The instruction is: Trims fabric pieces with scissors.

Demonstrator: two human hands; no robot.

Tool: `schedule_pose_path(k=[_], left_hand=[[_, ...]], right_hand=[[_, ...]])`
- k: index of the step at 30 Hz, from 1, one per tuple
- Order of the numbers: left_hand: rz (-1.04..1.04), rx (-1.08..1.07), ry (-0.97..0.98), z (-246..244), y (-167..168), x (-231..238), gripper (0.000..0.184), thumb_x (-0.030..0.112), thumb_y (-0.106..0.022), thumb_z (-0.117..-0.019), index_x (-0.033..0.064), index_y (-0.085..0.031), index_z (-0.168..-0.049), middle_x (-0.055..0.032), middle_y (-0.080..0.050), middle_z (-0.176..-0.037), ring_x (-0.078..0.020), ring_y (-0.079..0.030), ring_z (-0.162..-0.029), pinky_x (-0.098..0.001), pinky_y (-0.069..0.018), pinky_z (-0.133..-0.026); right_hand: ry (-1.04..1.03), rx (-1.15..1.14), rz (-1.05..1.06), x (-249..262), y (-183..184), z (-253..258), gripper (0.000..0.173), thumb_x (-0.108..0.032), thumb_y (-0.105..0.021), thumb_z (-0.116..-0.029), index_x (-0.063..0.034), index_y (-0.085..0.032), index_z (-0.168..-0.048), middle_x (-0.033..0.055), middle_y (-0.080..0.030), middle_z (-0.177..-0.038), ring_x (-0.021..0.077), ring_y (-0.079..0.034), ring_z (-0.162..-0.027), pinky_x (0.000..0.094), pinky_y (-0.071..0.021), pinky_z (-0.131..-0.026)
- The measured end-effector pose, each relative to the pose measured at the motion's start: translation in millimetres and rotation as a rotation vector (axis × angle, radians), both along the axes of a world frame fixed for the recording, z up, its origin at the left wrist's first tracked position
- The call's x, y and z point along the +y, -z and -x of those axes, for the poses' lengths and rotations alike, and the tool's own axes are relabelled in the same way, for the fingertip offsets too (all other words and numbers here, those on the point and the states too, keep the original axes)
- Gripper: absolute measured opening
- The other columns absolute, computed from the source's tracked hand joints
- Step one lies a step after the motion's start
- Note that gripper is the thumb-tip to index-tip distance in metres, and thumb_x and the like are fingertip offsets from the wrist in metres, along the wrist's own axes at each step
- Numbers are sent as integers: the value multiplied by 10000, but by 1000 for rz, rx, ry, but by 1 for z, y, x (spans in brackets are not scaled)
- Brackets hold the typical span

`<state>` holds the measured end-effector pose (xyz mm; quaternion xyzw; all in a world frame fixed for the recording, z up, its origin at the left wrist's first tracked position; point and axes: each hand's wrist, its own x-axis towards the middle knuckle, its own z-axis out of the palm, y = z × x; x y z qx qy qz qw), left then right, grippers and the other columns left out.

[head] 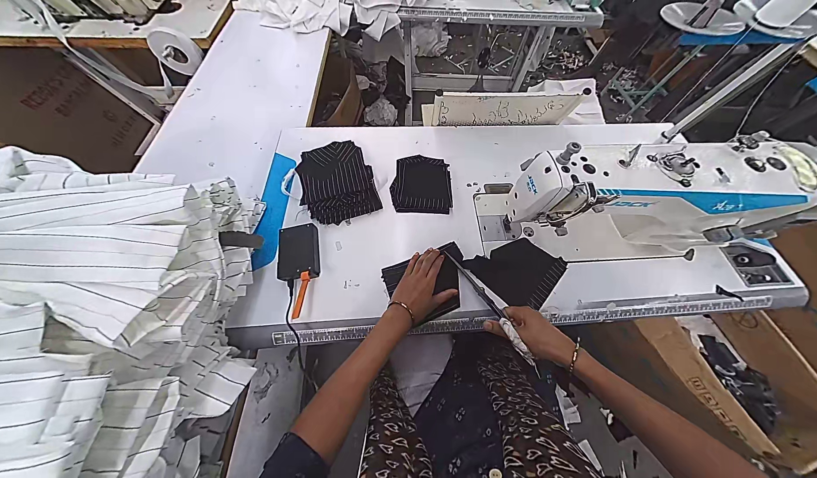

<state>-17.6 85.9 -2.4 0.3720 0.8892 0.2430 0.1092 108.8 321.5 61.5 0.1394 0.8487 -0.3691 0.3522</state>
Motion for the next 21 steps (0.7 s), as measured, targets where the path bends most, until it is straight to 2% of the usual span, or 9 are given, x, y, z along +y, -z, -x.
schedule_pose_path(k=[6, 10, 13, 15, 21], left_hand=[[-32, 35, 9, 1, 3, 1, 784, 560, -590, -970, -46, -501, -1459, -209, -466, -1555, -345, -372, -1500, -509, -242, -1241], [-26, 11, 28, 2, 1, 2, 810, 578, -588, -966, -47, -485, -1470, -203, -459, -1562, -334, -358, -1509, -493, -227, -1251], [-42, 20, 26, 1, 2, 0, 814, 581, -596, -959, -60, -500, -1453, -212, -479, -1543, -340, -382, -1495, -490, -243, -1247], [-68, 31, 22, 0, 3, 0, 802, 566, -611, -956, -65, -512, -1441, -219, -489, -1534, -349, -395, -1487, -499, -255, -1241], [-80, 37, 23, 0, 5, 1, 782, 546, -631, -950, -58, -522, -1434, -216, -495, -1529, -354, -406, -1479, -502, -265, -1237]], right_hand=[[34, -3, 22, 1, 2, 3, 449, -500, -635, -990, -83, -565, -839, -13, -464, -643, 105, -464, -565, 313, -403, -580], [-40, -39, -65, -9, -9, 23, 482, -498, -606, -1008, -19, -590, -956, 95, -535, -784, 220, -533, -720, 431, -438, -700], [-91, -45, -121, -13, -12, 30, 469, -476, -606, -1013, -8, -593, -986, 129, -571, -833, 265, -571, -780, 463, -450, -739], [-100, -22, -142, -12, -10, 28, 421, -422, -620, -1014, -4, -599, -966, 135, -574, -819, 276, -577, -773, 473, -454, -733], [-33, 43, -102, -7, -2, 16, 366, -357, -643, -1010, -15, -581, -894, 79, -507, -728, 216, -510, -676, 423, -422, -672]])
